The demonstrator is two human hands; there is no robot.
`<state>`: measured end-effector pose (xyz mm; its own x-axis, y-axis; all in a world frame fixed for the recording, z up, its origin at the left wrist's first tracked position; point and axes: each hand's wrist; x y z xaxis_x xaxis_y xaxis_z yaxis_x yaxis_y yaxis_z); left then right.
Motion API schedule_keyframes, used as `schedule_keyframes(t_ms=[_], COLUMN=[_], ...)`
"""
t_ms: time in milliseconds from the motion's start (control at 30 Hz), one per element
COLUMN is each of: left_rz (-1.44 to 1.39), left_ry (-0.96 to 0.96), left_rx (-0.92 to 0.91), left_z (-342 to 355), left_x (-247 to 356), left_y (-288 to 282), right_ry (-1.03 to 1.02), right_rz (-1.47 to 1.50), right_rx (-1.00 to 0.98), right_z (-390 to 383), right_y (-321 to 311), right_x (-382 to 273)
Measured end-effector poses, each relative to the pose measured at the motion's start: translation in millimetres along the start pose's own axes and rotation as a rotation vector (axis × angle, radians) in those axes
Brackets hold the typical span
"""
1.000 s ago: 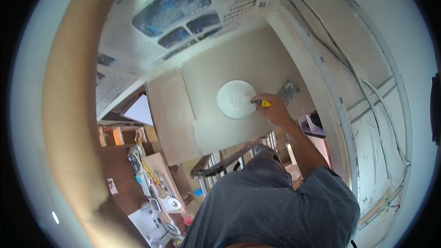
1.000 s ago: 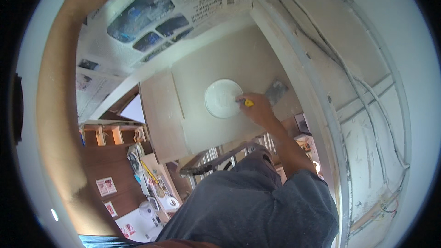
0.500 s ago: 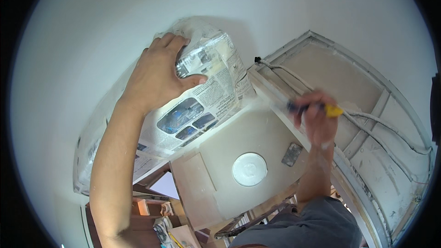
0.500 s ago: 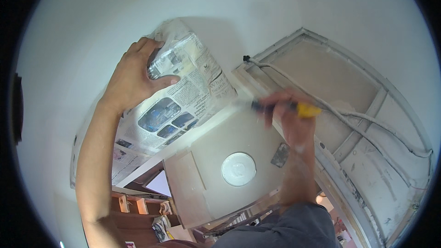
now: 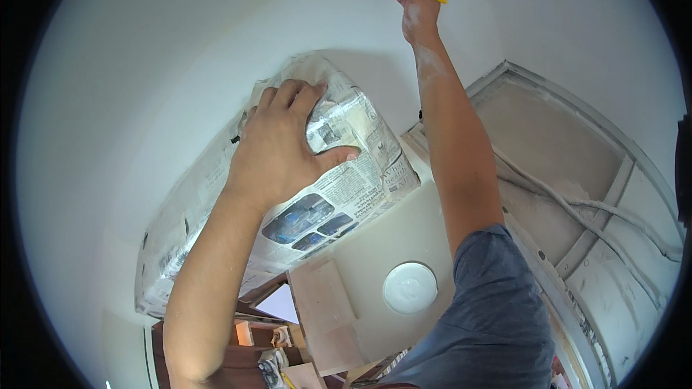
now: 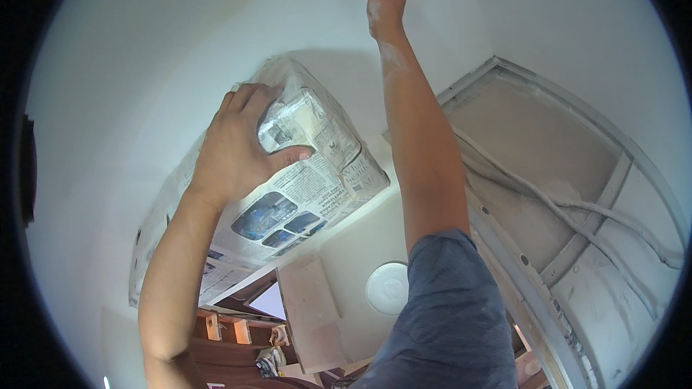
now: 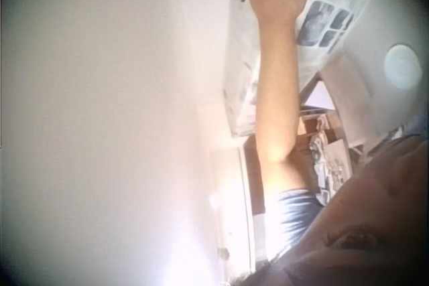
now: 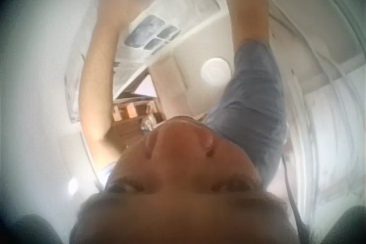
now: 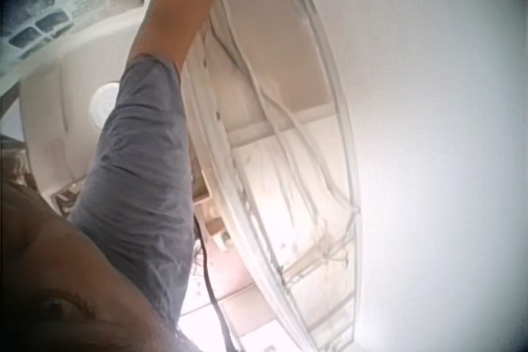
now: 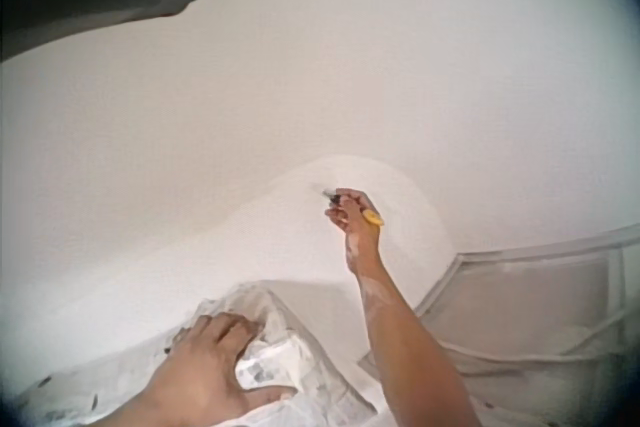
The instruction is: The person stands on a ladder and paints the ceiling white using a small brush. They repeatedly dip the brush into a paint container and apply paint to the ceiling area above a newspaper-covered object.
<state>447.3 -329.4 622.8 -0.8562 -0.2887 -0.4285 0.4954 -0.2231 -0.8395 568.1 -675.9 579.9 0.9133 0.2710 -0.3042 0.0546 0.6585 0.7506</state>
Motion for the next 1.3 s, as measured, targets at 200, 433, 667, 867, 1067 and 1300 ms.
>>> schedule_keyframes(t_ms=[200,433,667,867,1067,1300], left_rz=[-0.001,-0.022,-0.012,-0.011,0.007,-0.004], left_ry=[-0.018,-0.033,-0.035,-0.031,-0.028,-0.021], left_rx=[-0.038,-0.068,-0.068,-0.061,-0.059,-0.054], left_z=[3.4,3.6,4.5,4.1,3.9,3.9], left_x=[4.6,2.5,2.3,2.4,2.7,1.8], left_y=[-3.2,-3.1,-1.2,-0.7,-0.4,-0.2], right_ry=[0.009,-0.042,-0.042,-0.095,-0.148,-0.216], right_rz=[-0.048,0.002,-0.05,-0.138,-0.163,-0.203], right_rx=[-0.003,0.01,0.011,-0.005,0.009,0.028], right_z=[47.6,67.8,68.2,60.7,65.8,80.7], right_y=[11.1,6.1,0.0,6.7,8.1,3.5], right_x=[35.4,57.1,54.6,44.7,49.2,60.4])
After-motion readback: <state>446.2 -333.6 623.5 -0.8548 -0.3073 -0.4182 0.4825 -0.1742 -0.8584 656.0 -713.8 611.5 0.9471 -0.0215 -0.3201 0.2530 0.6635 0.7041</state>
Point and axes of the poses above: each hand's wrist, its own z-axis towards the middle knuckle, its own y-axis out of the palm, x = y × z, and after that the axes turned 15 degrees about y, right-handed
